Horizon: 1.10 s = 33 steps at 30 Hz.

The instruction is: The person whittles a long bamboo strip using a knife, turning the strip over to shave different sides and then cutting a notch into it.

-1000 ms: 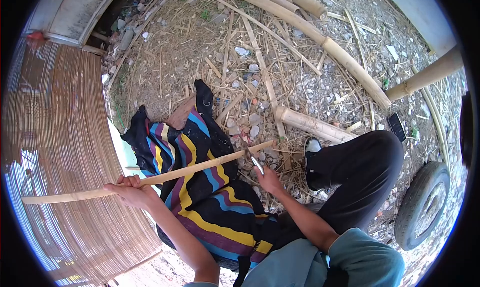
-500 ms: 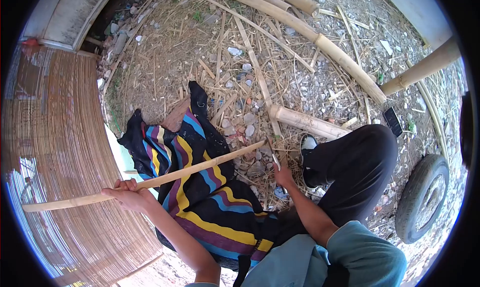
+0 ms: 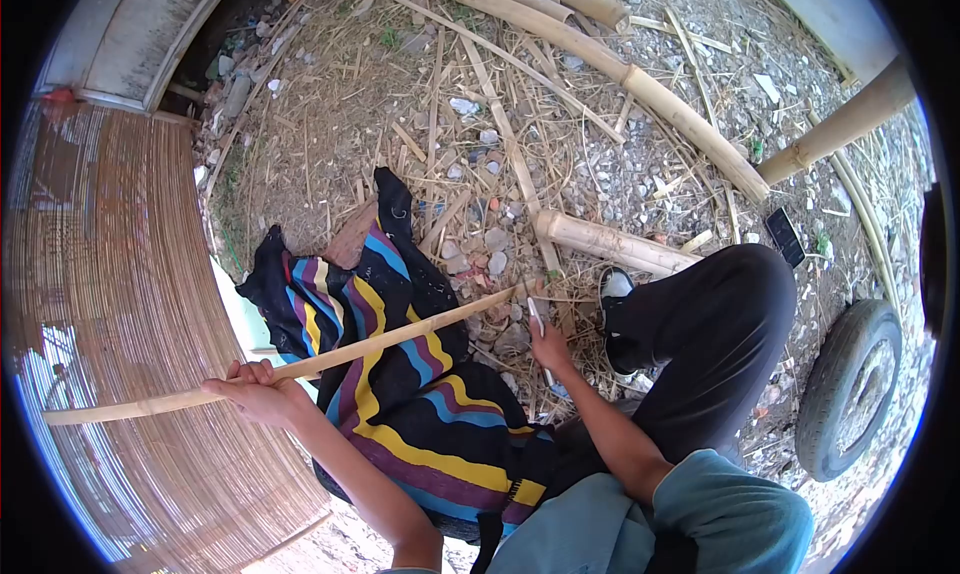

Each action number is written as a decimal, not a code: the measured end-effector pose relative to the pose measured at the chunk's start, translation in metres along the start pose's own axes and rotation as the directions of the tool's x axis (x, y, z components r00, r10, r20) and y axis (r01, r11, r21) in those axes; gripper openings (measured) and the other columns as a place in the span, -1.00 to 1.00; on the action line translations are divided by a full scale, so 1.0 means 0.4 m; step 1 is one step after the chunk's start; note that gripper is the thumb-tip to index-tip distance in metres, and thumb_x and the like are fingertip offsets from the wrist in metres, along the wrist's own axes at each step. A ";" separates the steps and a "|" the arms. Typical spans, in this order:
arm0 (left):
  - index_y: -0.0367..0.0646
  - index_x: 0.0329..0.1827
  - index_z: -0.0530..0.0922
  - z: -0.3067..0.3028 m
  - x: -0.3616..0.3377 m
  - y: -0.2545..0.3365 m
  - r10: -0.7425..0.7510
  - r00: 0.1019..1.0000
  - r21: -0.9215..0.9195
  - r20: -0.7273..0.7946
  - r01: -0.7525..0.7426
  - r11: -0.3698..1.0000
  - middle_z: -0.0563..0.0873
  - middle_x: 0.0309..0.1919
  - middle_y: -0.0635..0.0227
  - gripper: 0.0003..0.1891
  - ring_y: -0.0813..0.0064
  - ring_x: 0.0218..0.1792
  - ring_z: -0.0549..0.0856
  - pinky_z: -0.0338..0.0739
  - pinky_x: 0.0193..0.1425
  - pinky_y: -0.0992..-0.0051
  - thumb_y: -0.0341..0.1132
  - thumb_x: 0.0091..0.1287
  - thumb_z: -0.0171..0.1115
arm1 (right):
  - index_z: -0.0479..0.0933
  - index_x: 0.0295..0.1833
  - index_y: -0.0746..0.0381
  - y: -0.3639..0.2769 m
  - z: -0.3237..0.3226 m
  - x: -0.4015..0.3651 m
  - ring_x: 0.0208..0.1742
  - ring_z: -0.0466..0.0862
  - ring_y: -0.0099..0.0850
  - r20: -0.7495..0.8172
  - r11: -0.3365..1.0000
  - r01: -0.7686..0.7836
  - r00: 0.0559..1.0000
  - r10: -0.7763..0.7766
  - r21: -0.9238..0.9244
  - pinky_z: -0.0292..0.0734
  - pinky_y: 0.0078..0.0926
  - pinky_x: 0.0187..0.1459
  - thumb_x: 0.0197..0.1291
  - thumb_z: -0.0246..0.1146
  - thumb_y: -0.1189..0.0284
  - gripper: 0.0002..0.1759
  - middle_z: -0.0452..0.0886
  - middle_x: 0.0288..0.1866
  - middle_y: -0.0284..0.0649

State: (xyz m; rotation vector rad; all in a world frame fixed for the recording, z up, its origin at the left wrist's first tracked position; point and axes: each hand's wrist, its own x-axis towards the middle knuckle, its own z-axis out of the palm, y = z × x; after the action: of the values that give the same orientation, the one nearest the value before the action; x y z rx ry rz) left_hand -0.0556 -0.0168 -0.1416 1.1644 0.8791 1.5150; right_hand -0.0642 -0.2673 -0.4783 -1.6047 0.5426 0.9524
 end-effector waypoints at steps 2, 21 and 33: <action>-0.25 -0.42 0.35 -0.002 -0.002 0.000 0.006 1.000 -0.002 0.007 -0.006 1.000 0.15 -0.72 0.53 -0.42 0.74 -0.72 0.20 0.12 -0.70 0.74 0.21 0.30 -0.01 | 0.35 -0.26 0.29 0.006 0.046 0.002 -0.68 0.56 -0.26 -0.028 0.902 0.330 0.936 -0.351 -0.277 0.44 -0.29 -0.57 0.31 -0.05 0.01 -0.50 0.49 -0.66 -0.11; -0.22 -0.46 0.33 -0.017 0.005 0.000 -0.011 1.000 -0.048 0.009 0.011 0.999 0.13 -0.74 0.55 -0.44 0.74 -0.74 0.19 0.10 -0.72 0.72 0.20 0.29 0.01 | 0.33 -0.09 0.33 -0.142 0.044 -0.185 -0.33 0.57 0.15 0.219 0.852 0.442 0.894 -0.392 -0.279 0.42 -0.03 -0.31 0.30 0.02 0.16 -0.61 0.55 -0.47 0.12; -0.27 -0.43 0.35 -0.025 0.015 -0.004 -0.013 1.000 -0.024 -0.027 0.013 1.000 0.13 -0.75 0.54 -0.42 0.72 -0.74 0.19 0.09 -0.72 0.72 0.19 0.30 0.00 | 0.34 -0.18 0.36 -0.111 0.021 -0.152 -0.30 0.56 0.19 0.123 0.817 0.416 0.907 -0.402 -0.398 0.45 0.04 -0.28 0.29 0.00 0.12 -0.56 0.55 -0.42 0.23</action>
State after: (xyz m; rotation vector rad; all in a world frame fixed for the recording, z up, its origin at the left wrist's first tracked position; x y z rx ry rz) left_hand -0.0651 -0.0102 -0.1446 1.1213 0.8827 1.5299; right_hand -0.0669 -0.2563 -0.4036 -1.9801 -0.0538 0.7922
